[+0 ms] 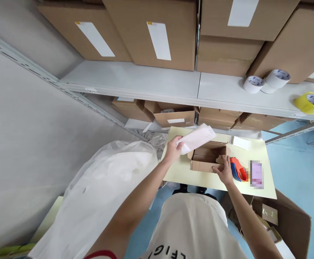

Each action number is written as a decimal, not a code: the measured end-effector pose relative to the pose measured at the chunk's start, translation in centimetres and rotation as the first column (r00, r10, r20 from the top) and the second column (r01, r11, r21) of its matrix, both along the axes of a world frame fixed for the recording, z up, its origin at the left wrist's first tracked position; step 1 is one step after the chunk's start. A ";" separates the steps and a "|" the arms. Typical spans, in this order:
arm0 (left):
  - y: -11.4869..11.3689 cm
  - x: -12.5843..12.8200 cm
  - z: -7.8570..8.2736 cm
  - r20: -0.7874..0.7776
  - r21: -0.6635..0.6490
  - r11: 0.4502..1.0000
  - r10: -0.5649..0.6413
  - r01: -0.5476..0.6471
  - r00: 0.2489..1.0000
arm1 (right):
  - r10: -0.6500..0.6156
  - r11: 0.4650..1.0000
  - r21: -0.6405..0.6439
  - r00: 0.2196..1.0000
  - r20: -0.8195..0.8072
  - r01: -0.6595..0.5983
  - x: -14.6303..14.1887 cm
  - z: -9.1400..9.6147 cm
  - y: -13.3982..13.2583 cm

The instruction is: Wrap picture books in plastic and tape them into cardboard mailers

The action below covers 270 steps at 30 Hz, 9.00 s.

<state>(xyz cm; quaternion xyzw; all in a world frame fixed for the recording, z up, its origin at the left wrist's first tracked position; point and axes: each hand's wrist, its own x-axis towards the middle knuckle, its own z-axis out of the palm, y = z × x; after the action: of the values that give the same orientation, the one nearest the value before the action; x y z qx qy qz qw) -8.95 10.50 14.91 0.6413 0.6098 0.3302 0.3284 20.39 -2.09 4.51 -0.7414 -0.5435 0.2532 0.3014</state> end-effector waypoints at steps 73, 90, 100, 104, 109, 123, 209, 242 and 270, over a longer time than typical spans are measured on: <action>-4.2 4.8 -10.7 0.235 -0.337 0.941 0.080 0.004 0.969 | 0.418 0.908 -0.074 0.893 0.168 -0.412 4.5 1.4 3.1; -5.3 6.5 -7.2 -0.631 -0.057 0.775 -0.516 0.629 0.579 | 0.256 0.967 -0.058 0.941 0.221 -0.249 5.8 2.0 -0.6; -6.0 6.6 -7.3 -0.601 -0.118 0.777 -0.552 0.619 0.578 | -0.040 0.774 -0.549 0.888 0.457 0.317 8.3 0.8 -1.2; -6.2 6.4 -7.6 -0.535 -0.093 0.784 -0.559 0.614 0.633 | -0.099 0.846 -0.454 0.920 0.380 0.279 9.0 3.2 -0.3; -7.1 5.7 -8.3 -0.453 -0.038 0.802 -0.546 0.596 0.705 | -0.162 0.987 -0.022 0.984 -0.077 0.161 8.9 9.2 1.5; -7.8 6.1 -5.0 -0.184 -0.094 0.882 -0.472 0.463 0.862 | 0.401 0.883 -0.207 0.906 -0.136 -0.422 3.9 11.3 8.1; -5.6 17.4 -5.5 -0.581 -0.346 0.627 -0.727 0.698 0.366 | 0.498 0.851 -0.258 0.859 0.121 -0.457 15.1 4.8 4.1; -7.9 11.1 -6.6 -0.527 -0.171 0.897 -0.433 0.408 0.732 | 0.154 0.899 -0.426 0.841 0.519 0.098 11.3 -0.7 -2.0; -1.3 2.3 -8.1 -0.029 -0.578 0.808 -0.161 0.115 0.986 | -0.073 0.930 -0.368 0.983 -0.168 0.006 -1.2 1.1 3.6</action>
<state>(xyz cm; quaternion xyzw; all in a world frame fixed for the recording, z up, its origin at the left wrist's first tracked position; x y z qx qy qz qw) -6.67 9.25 6.82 0.5672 0.6449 0.0813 0.5058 19.18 1.53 5.58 -0.7696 -0.4425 0.4094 0.2106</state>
